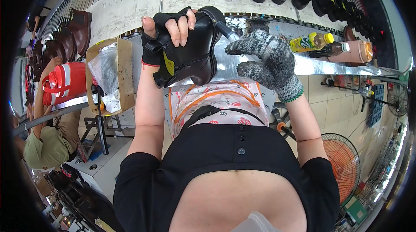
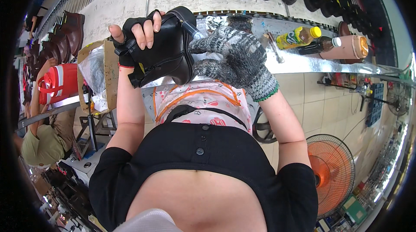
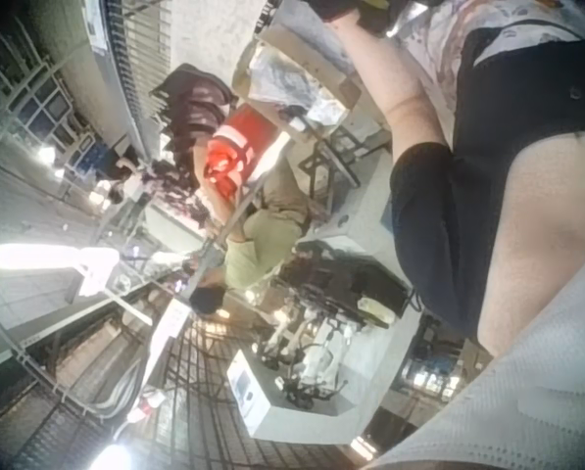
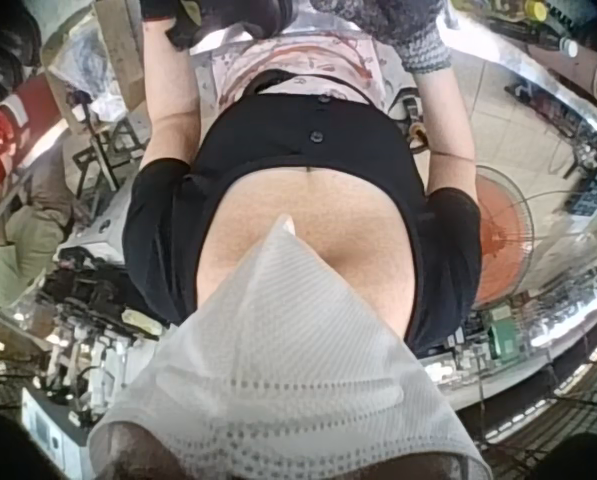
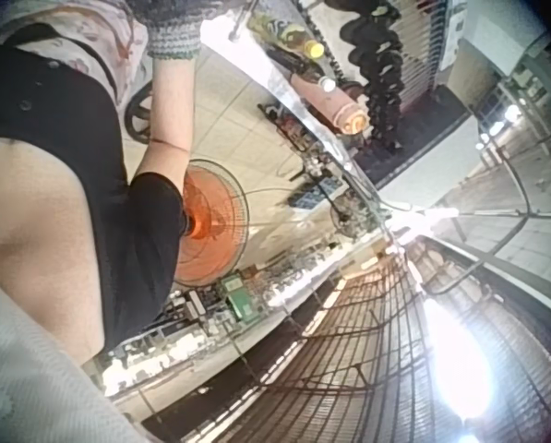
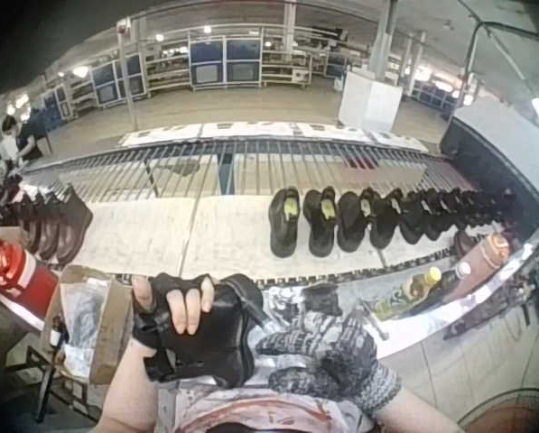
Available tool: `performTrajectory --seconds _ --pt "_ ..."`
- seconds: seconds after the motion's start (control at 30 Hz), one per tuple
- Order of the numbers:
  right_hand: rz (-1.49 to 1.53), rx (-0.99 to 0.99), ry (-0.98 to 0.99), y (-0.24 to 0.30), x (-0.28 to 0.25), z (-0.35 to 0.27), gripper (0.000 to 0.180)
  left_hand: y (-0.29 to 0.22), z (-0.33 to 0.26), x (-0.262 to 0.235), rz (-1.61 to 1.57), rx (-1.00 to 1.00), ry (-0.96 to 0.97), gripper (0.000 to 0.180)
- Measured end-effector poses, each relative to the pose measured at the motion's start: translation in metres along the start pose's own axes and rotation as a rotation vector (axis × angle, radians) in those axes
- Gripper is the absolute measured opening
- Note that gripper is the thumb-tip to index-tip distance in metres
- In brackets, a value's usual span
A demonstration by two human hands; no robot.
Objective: The person polishes a series of black and brown leather boots on a factory assembly line. They use a brush to apply polish to the boots, handling them one at a time and placing them back on the conveyor belt after treatment.
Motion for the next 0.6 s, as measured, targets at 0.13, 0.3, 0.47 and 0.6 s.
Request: performTrajectory --seconds 0.13,0.3,0.47,0.6 --pt "0.040 -0.026 -0.021 0.000 0.005 0.000 0.025 -0.003 -0.001 -0.010 -0.058 0.032 -0.099 0.076" --pt "0.070 -0.092 -0.177 -0.013 0.025 -0.005 0.025 -0.003 -0.006 -0.038 -0.116 0.010 -0.148 0.075" --pt "-0.040 -0.120 -0.289 -0.015 0.047 -0.010 0.023 -0.008 -0.010 -0.062 -0.140 -0.006 -0.267 0.074" --pt "0.142 -0.096 -0.309 -0.022 0.067 -0.011 0.023 -0.009 -0.018 -0.083 -0.228 0.003 -0.372 0.072"
Point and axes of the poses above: each hand's wrist, its own z-axis towards the middle knuckle, its own x-axis out of the palm, y = z × x, the point moved 9 cm from there along z, towards the middle knuckle, and after that the axes turned 15 degrees about -y, right-handed, at the moved point
